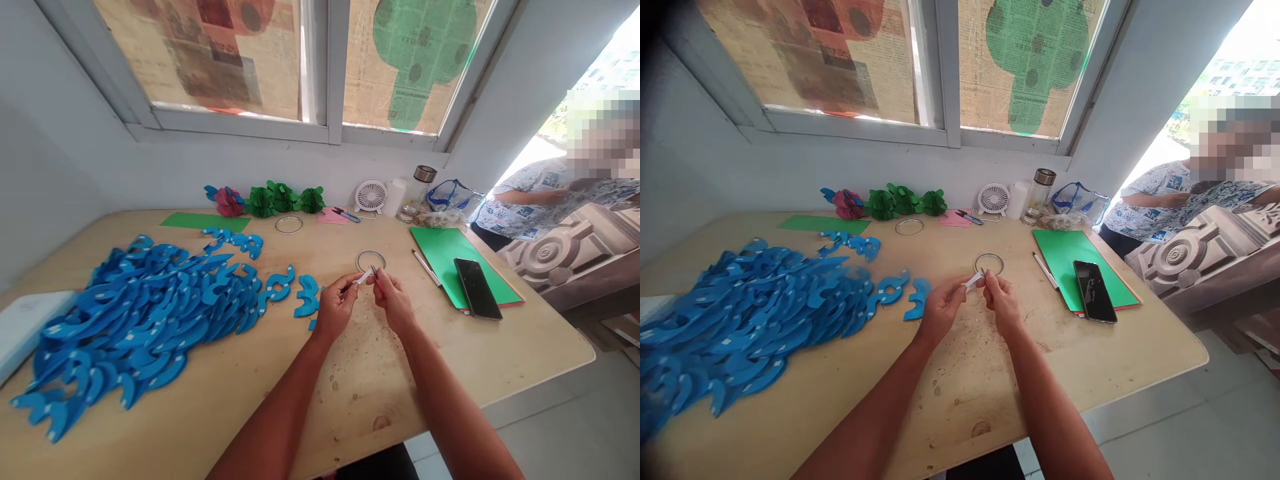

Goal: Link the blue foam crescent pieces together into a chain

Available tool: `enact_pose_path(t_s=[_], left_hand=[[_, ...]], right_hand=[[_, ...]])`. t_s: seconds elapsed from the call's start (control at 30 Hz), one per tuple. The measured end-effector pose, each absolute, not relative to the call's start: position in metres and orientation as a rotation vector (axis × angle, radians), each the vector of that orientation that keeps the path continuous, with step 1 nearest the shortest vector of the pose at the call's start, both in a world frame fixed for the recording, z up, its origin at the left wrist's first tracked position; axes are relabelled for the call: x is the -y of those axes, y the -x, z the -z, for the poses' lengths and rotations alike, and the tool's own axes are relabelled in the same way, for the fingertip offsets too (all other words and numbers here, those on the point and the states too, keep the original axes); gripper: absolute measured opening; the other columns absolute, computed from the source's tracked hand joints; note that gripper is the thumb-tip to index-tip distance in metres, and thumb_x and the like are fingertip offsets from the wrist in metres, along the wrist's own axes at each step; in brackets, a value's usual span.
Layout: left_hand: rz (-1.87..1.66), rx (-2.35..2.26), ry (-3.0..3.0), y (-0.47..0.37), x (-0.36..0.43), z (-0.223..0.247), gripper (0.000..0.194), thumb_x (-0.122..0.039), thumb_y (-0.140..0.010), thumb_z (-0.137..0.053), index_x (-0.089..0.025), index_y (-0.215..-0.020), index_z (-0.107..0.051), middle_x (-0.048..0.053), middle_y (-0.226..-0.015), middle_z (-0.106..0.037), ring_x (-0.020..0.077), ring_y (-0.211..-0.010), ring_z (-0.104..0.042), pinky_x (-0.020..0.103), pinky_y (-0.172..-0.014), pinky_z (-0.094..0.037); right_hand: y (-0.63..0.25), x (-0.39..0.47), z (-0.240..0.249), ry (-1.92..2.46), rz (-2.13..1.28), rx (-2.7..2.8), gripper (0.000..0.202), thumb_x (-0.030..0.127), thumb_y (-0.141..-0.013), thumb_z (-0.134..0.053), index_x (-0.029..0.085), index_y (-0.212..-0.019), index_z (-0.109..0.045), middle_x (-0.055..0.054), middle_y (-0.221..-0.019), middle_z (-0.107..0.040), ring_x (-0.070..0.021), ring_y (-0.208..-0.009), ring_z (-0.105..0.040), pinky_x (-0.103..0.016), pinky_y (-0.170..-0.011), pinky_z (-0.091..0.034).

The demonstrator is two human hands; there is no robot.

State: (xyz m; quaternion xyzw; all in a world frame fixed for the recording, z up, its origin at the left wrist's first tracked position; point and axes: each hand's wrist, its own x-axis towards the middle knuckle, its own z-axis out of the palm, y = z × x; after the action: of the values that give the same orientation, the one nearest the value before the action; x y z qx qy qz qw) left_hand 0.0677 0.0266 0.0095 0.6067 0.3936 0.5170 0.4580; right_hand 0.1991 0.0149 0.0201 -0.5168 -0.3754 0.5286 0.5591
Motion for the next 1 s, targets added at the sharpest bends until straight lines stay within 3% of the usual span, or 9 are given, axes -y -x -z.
enact_pose_path(t_s=[0.37,0.63,1.0], left_hand=[[-1.293,-0.964,-1.493,-0.069,-0.026,-0.01,0.028,-0.029,-0.08,-0.052,-0.015,-0.098,-0.067,0.002,-0.071,-0.063,0.0103,-0.059,-0.05,0.02,-0.055,-0.042],[-1.269,-0.925,-1.537,-0.07,-0.028,-0.004,0.029,-0.027,-0.08,-0.051,-0.016,-0.103,-0.066,0.006,-0.089,-0.069,0.0155,-0.078,-0.061,0.022,-0.064,-0.047],[-1.265,-0.935,-1.542,-0.07,-0.028,0.0,0.029,-0.027,-0.081,-0.052,-0.016,-0.105,-0.065,0.007,-0.095,-0.069,0.0159,-0.081,-0.064,0.024,-0.067,-0.05]], right_hand=[[-0.199,-0.014,-0.021,1.205,-1.311,0.973,0.045,0.06,-0.072,-0.055,0.015,-0.069,-0.059,0.007,-0.045,-0.032,-0.004,-0.04,-0.019,-0.021,-0.039,-0.011],[-0.198,-0.014,-0.021,1.258,-1.227,1.058,0.044,0.059,-0.073,-0.054,0.016,-0.067,-0.06,0.007,-0.044,-0.03,-0.0053,-0.04,-0.021,-0.022,-0.039,-0.013],[-0.196,-0.015,-0.019,1.268,-1.175,1.056,0.044,0.058,-0.074,-0.053,0.016,-0.067,-0.061,0.008,-0.043,-0.028,-0.0053,-0.04,-0.02,-0.023,-0.04,-0.013]])
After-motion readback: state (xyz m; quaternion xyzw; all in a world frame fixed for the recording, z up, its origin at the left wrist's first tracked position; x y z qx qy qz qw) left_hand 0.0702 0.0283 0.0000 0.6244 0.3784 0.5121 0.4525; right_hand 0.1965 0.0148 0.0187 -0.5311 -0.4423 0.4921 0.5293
